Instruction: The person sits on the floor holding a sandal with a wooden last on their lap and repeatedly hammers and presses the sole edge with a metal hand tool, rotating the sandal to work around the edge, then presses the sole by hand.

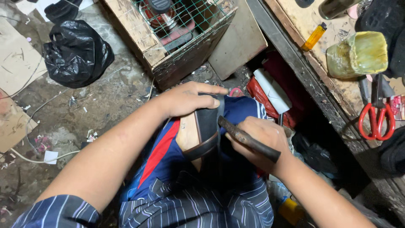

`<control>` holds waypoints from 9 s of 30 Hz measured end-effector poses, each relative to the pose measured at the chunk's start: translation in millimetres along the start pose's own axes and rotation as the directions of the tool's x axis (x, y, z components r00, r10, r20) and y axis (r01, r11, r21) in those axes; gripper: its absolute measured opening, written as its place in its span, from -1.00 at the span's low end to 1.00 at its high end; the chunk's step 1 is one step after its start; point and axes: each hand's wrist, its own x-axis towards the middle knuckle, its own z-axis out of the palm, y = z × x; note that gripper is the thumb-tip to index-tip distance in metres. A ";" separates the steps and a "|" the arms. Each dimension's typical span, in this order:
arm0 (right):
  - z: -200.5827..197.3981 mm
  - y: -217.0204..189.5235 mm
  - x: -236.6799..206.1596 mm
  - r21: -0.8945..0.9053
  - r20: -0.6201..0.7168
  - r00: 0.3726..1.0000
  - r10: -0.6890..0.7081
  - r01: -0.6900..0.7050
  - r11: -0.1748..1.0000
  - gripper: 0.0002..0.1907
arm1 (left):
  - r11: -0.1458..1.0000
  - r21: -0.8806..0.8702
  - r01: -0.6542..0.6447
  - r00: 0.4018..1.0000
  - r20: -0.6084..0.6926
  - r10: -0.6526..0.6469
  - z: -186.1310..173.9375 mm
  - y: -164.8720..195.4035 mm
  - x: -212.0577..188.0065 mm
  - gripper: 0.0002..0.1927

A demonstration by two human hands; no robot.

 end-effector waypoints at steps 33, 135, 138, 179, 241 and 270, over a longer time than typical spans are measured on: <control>1.3 25.5 94.4 -0.184 0.213 0.977 -0.022 0.062 0.981 -0.81 | 0.977 0.197 -0.084 0.974 -0.191 0.123 -38.1 -3.6 16.0 -0.59; -91.4 -74.5 -57.4 -0.009 0.028 0.932 0.361 -0.361 0.933 -0.73 | 0.892 0.345 -0.292 0.871 -0.289 0.397 112.1 118.6 -113.5 -0.37; -77.6 -85.8 -54.0 0.432 -0.165 0.813 0.558 -0.449 0.782 -0.89 | 0.892 0.315 -0.325 0.858 -0.299 0.418 92.3 134.6 -123.1 -0.37; -79.4 -42.6 -62.5 0.612 -0.315 0.741 0.593 -0.318 0.723 -0.78 | 0.800 0.474 -0.368 0.860 -0.153 0.487 77.5 172.1 -81.9 -0.40; -108.7 155.7 -165.3 0.470 0.231 0.781 0.580 -0.612 0.636 -0.73 | 0.938 0.320 -0.134 0.963 0.264 0.048 186.3 111.0 145.3 -0.54; -31.5 29.4 -218.5 0.241 0.021 0.767 0.641 -0.626 0.741 -0.62 | 0.894 0.361 -0.264 0.923 -0.176 0.343 142.2 174.6 -34.4 -0.47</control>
